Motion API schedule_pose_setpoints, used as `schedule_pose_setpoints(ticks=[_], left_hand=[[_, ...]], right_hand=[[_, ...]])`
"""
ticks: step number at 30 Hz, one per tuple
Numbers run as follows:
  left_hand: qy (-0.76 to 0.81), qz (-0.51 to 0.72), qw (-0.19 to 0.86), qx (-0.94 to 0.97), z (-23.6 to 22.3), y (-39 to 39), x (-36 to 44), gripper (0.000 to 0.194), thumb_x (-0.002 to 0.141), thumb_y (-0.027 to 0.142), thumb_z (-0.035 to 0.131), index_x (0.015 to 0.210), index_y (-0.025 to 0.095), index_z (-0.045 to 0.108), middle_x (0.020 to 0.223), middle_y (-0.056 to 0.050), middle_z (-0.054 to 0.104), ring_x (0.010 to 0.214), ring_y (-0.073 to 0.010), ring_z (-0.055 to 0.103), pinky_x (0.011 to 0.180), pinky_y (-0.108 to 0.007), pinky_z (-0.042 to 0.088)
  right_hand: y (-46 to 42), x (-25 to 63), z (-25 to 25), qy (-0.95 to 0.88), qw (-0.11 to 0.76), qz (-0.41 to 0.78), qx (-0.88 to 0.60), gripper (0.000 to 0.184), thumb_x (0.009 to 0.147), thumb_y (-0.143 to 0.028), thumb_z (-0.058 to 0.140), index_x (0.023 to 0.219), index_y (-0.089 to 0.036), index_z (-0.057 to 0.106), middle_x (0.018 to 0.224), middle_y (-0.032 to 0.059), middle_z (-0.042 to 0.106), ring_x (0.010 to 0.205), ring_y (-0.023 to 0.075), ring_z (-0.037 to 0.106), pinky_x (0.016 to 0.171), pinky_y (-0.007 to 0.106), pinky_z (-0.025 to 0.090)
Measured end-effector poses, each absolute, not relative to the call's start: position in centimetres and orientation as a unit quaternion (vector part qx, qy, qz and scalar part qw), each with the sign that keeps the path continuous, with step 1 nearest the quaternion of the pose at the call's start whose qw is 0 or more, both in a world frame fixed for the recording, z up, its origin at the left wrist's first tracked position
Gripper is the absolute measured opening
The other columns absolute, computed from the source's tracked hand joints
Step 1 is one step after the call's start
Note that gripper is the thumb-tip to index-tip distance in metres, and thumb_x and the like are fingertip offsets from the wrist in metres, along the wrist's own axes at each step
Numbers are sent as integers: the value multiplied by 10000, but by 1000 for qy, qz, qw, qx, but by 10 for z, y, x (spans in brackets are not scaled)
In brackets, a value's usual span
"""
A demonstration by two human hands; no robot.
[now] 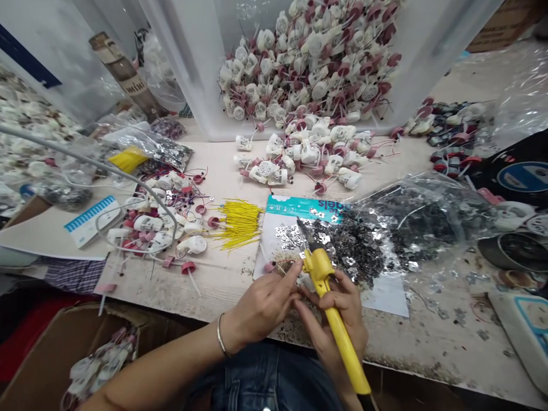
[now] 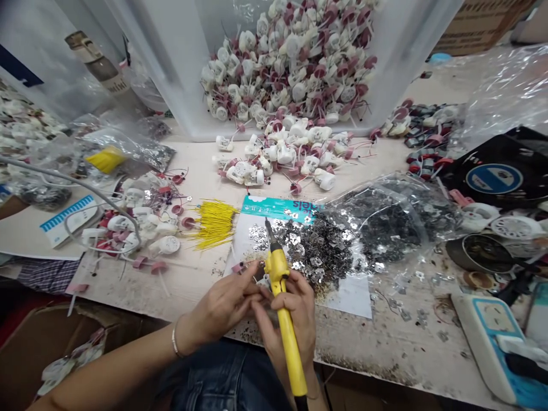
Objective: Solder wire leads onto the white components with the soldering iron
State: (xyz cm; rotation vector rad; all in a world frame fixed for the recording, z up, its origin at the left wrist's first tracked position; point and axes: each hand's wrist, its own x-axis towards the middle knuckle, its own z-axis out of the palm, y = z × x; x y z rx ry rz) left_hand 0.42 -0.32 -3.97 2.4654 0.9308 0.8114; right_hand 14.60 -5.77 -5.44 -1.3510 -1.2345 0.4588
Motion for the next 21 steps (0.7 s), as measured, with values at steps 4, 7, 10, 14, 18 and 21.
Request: schedule_pose_setpoints(ticks=[4,7,10,14,18,21], left_hand=[[360,307,216,854,-37,-6,5,352,960,196,443,1305,125,453,805,-55,702,712,-153,673,684,-258,570],[392,290,301,819,-33,-6,6,164,940,208,491,974,145,638,796,-56,705,724,-148,670,690,-242,558],[410,258,366,795,-30,-5,7,168,913,161,520,881,140,684,792,-58,704,732,-150,659,689,-243,540],[424,252,393,776,-26,-3,8,150,872,124,555,856,123,704,767,-62,694,723,-157,646,679,-251,521],[418,232,398,783,-22,-5,8,163,859,103,549,842,121,710,746,-60,682,704,-152,636,662,-245,517],[416,221,351,809,-22,-10,5,182,867,111,531,822,128,707,829,-86,682,775,-171,643,707,-274,533]], right_hand=[[-54,142,-54,-510,567,161,-627,206,778,-180,697,752,-214,496,1046,47,572,1135,165,581,817,259,561],[-52,142,-56,-488,565,146,-649,235,763,-204,719,737,-216,485,977,37,595,1169,186,558,847,291,555],[-52,141,-58,-513,579,95,-626,211,750,-121,717,749,-198,521,1133,54,548,1089,163,606,793,267,585],[-57,139,-55,-578,585,42,-568,211,745,8,651,759,-179,554,1218,46,503,1052,140,620,776,233,595],[-60,140,-50,-588,577,83,-561,195,769,-12,612,717,-176,521,1179,42,516,1013,128,627,753,214,592],[-62,143,-49,-576,574,125,-569,195,776,-34,613,708,-183,507,1187,52,530,1014,144,628,758,253,595]])
